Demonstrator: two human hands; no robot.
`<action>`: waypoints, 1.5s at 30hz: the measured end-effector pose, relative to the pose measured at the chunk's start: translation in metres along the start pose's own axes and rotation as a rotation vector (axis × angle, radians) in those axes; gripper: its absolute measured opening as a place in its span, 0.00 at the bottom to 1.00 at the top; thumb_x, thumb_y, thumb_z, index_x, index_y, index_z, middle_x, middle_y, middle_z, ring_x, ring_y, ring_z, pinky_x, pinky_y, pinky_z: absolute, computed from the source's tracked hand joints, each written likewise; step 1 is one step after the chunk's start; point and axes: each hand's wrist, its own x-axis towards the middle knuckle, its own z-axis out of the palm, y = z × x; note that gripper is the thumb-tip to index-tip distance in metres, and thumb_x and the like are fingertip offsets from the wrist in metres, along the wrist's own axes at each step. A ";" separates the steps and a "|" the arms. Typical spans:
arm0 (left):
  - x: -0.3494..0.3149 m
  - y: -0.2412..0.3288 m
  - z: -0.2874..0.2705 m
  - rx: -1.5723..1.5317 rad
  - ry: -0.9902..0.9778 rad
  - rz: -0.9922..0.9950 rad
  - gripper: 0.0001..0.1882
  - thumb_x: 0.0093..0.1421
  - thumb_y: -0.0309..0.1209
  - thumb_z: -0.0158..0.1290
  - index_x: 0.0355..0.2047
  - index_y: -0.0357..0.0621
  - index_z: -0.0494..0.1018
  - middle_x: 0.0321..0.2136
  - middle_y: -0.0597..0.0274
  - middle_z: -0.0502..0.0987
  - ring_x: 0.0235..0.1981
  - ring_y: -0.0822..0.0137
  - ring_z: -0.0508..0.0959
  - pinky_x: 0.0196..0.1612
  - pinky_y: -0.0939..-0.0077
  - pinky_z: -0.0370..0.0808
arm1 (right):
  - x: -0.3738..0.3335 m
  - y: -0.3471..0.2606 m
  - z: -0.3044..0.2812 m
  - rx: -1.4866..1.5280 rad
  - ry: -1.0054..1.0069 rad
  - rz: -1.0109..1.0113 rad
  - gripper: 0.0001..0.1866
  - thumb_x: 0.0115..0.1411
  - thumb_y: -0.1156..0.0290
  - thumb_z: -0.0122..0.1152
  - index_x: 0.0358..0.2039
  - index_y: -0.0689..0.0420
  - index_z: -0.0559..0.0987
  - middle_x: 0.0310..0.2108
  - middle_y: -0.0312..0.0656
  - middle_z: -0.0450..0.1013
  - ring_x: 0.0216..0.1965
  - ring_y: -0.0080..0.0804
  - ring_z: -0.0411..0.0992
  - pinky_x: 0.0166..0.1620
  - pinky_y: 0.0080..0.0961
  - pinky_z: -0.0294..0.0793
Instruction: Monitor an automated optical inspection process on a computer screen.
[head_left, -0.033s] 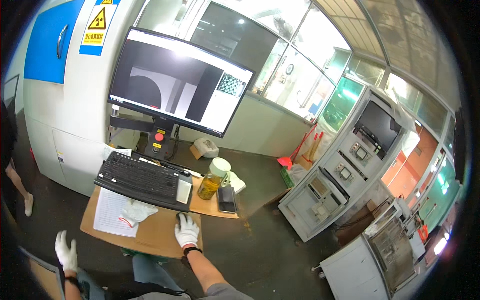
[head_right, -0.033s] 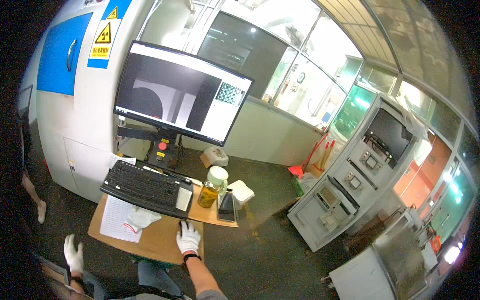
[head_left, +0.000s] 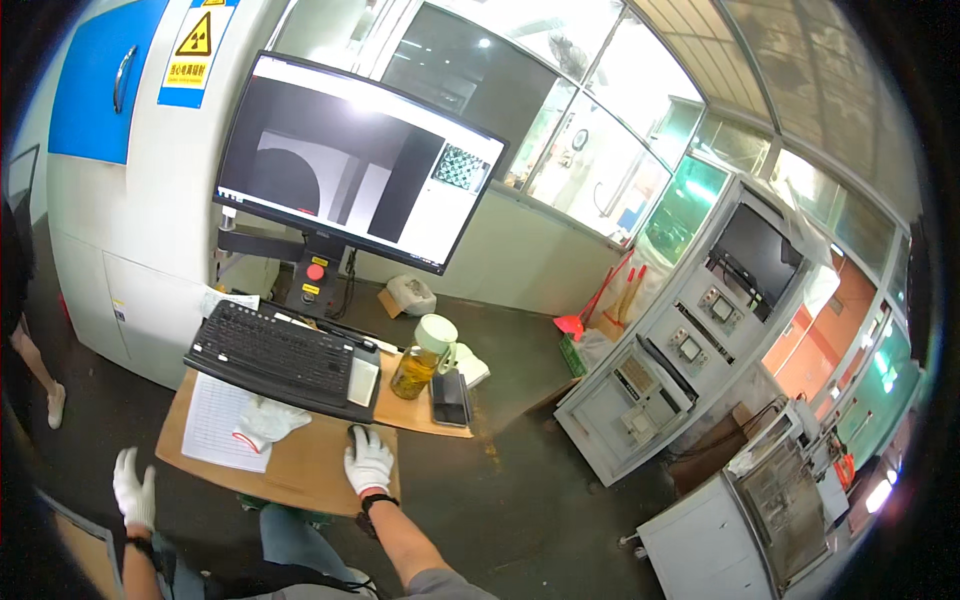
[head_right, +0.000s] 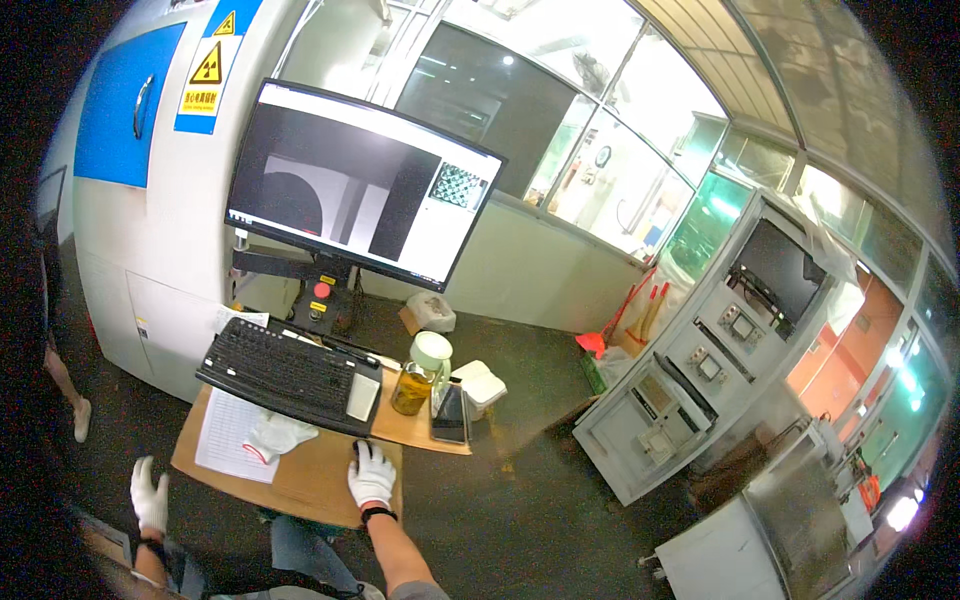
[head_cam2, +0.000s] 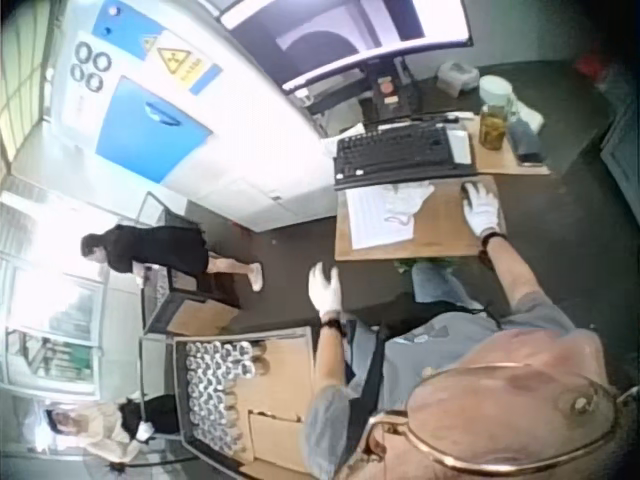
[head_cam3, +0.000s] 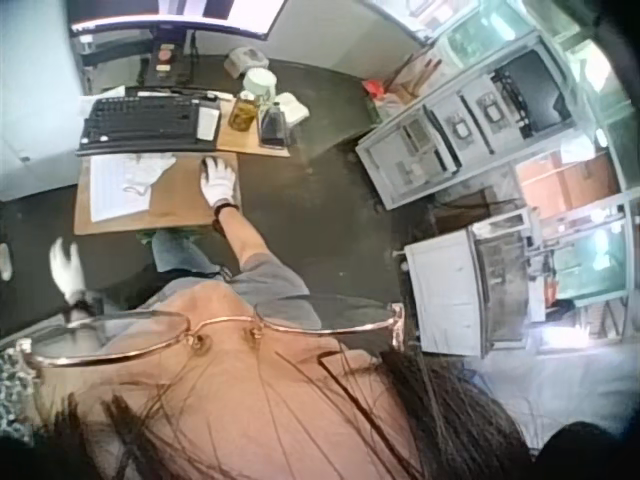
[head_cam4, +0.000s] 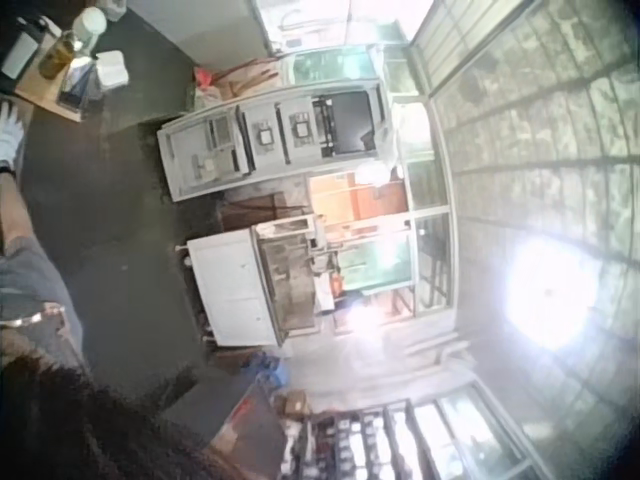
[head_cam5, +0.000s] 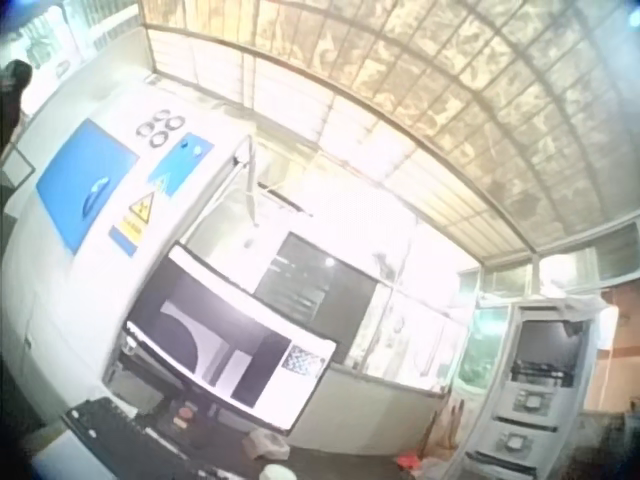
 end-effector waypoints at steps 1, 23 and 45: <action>0.019 0.028 0.010 -0.049 -0.072 0.029 0.29 0.57 0.29 0.63 0.60 0.39 0.72 0.62 0.41 0.72 0.61 0.40 0.72 0.66 0.54 0.69 | -0.001 0.003 0.001 -0.004 -0.002 0.002 0.30 0.59 0.56 0.64 0.63 0.40 0.73 0.56 0.45 0.72 0.50 0.55 0.74 0.53 0.55 0.73; 0.083 0.119 0.075 0.183 -0.230 0.002 0.26 0.70 0.45 0.51 0.63 0.46 0.70 0.58 0.40 0.75 0.50 0.39 0.81 0.50 0.47 0.80 | 0.004 -0.002 -0.021 -0.033 -0.085 0.046 0.17 0.60 0.57 0.64 0.46 0.52 0.81 0.46 0.51 0.75 0.47 0.57 0.74 0.49 0.54 0.74; 0.087 0.100 0.101 0.238 -0.187 -0.031 0.35 0.55 0.49 0.66 0.59 0.48 0.74 0.51 0.43 0.79 0.46 0.43 0.81 0.50 0.48 0.78 | -0.002 0.008 -0.001 -0.017 -0.058 0.024 0.15 0.60 0.55 0.65 0.41 0.49 0.84 0.39 0.48 0.79 0.42 0.56 0.77 0.45 0.52 0.75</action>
